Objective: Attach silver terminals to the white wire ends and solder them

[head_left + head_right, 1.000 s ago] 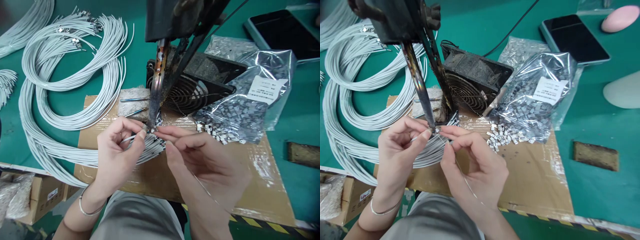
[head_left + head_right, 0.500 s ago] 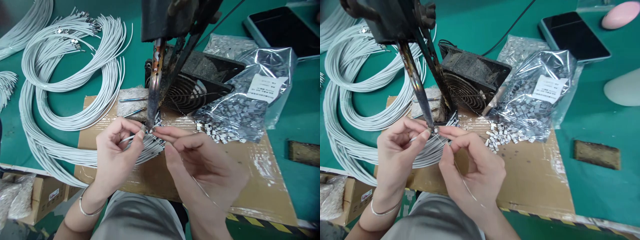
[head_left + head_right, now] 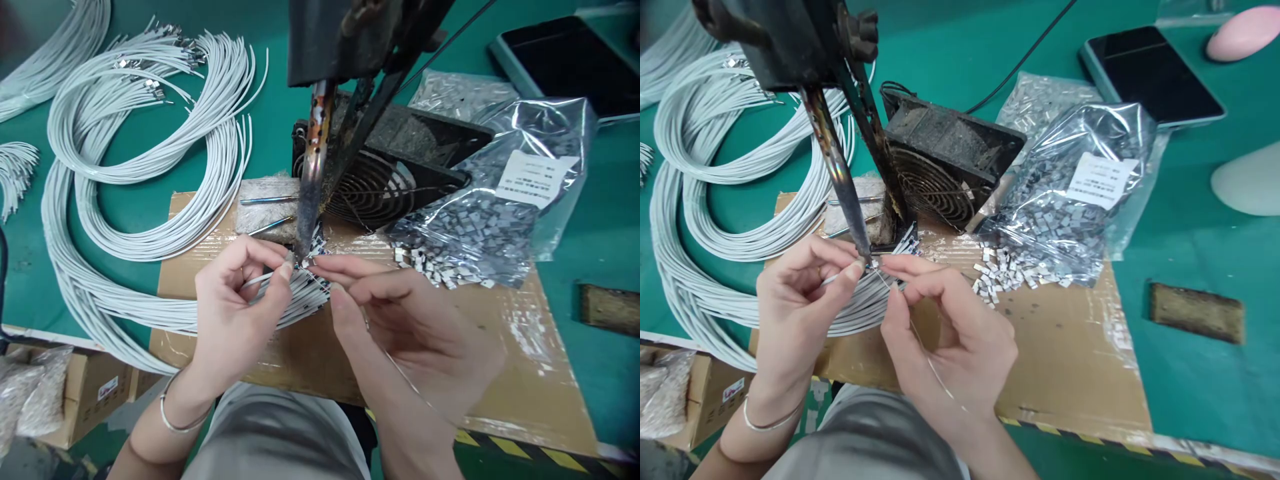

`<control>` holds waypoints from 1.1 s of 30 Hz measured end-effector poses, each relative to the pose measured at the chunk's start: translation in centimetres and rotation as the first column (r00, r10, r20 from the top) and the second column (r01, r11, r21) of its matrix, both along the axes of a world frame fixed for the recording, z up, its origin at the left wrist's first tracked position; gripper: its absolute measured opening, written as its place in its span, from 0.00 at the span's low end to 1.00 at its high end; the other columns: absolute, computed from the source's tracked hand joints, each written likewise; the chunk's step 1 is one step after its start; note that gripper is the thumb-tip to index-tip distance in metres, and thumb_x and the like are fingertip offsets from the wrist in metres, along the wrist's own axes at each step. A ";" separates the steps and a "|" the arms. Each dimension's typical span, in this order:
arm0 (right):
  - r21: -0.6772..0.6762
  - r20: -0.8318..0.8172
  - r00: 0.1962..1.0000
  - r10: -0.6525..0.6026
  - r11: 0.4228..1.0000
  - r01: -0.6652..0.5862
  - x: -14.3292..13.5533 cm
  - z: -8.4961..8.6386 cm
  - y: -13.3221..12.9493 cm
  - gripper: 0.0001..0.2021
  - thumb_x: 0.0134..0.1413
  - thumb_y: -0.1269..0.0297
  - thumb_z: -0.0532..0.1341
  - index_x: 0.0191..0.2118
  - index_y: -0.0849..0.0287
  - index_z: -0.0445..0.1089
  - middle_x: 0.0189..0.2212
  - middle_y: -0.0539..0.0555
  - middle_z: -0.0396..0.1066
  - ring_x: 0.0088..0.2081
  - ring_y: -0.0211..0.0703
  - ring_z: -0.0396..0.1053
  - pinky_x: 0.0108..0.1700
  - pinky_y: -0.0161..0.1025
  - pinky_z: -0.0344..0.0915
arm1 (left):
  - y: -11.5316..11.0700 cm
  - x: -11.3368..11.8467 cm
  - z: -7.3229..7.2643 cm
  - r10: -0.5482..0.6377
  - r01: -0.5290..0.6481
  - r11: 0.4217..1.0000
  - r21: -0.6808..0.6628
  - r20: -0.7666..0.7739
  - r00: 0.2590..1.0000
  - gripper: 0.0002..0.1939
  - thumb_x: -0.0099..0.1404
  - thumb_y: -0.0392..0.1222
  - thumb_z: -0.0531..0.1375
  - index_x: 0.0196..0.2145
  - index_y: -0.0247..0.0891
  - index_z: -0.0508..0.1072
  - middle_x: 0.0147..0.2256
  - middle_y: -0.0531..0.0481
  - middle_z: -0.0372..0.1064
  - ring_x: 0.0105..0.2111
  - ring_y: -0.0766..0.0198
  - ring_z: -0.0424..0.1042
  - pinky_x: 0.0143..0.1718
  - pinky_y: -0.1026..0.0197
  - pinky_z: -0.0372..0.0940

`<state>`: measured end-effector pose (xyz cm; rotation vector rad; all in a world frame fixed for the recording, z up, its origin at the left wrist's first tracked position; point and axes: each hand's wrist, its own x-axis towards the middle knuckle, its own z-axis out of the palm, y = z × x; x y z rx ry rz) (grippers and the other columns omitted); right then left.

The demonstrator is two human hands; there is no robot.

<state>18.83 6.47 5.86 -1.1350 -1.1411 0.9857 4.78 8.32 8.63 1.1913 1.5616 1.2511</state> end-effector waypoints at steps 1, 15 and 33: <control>0.003 0.001 1.000 0.002 1.000 -0.002 0.0 0.0 0.0 0.12 0.59 0.82 0.68 0.36 0.55 0.74 0.45 0.48 0.85 0.48 0.38 0.84 0.55 0.33 0.78 | 0.0 0.0 0.0 0.000 0.000 1.000 -0.001 -0.001 1.000 0.08 0.61 0.27 0.69 0.28 0.38 0.78 0.34 0.51 0.80 0.24 0.72 0.63 0.23 0.69 0.56; 0.002 0.004 1.000 -0.021 1.000 0.021 -0.1 0.0 0.0 0.11 0.60 0.80 0.68 0.36 0.54 0.75 0.44 0.52 0.85 0.47 0.46 0.84 0.54 0.43 0.81 | 0.1 -0.1 0.0 -0.001 0.001 1.000 -0.026 0.007 1.000 0.08 0.60 0.28 0.70 0.28 0.37 0.77 0.34 0.48 0.80 0.23 0.72 0.60 0.22 0.67 0.55; 0.017 0.026 0.999 -0.041 0.999 0.041 -0.2 -0.1 0.1 0.08 0.62 0.76 0.69 0.36 0.53 0.77 0.42 0.53 0.85 0.46 0.48 0.85 0.50 0.45 0.83 | 0.1 -0.1 0.0 -0.021 0.022 0.999 -0.023 0.035 0.999 0.08 0.59 0.26 0.69 0.28 0.36 0.76 0.34 0.49 0.80 0.22 0.74 0.59 0.20 0.69 0.53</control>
